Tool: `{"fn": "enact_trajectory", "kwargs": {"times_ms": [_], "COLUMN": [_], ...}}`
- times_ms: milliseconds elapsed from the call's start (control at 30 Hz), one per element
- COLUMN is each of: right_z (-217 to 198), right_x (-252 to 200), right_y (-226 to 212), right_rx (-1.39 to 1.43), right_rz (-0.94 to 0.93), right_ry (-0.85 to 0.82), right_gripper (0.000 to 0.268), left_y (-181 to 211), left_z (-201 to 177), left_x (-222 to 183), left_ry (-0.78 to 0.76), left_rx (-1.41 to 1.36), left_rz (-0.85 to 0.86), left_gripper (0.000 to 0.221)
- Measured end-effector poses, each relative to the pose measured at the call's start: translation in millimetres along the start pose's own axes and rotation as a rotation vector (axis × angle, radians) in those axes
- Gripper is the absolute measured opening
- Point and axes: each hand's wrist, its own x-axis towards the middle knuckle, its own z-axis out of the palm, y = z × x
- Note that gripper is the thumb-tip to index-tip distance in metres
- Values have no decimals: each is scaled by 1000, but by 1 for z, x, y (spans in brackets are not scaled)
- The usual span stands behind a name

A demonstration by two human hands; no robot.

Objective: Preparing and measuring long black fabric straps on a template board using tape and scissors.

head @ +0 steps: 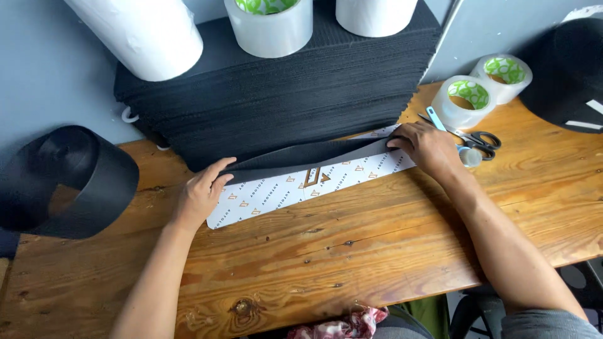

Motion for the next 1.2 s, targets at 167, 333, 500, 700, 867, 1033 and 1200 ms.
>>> {"fn": "enact_trajectory", "kwargs": {"times_ms": [167,333,500,700,867,1033,1200], "right_z": [-4,-30,-42,-40,-65,-48,-72], "right_x": [1,4,6,3,8,-3,1], "right_y": [3,-9,-11,-5,-29,-15,-30], "right_rx": [21,139,54,2,-45,55,95], "right_rz": [47,131,176,149,230,171,170], "right_ry": [13,-184,-313,-406,-543,-514,-311], "right_gripper": [38,80,96,87,108,110,82], "left_y": [14,10,9,28,32,24,20], "left_z": [-14,-20,-23,-36,-46,-42,-44], "left_x": [10,10,12,15,20,12,10], "left_ry": [-24,-211,-332,-405,-443,-564,-588], "left_rx": [-92,-102,-123,-96,-63,2,59], "left_rz": [45,18,-118,-135,-104,-147,-80], "left_gripper": [37,55,79,78,79,80,89]}}
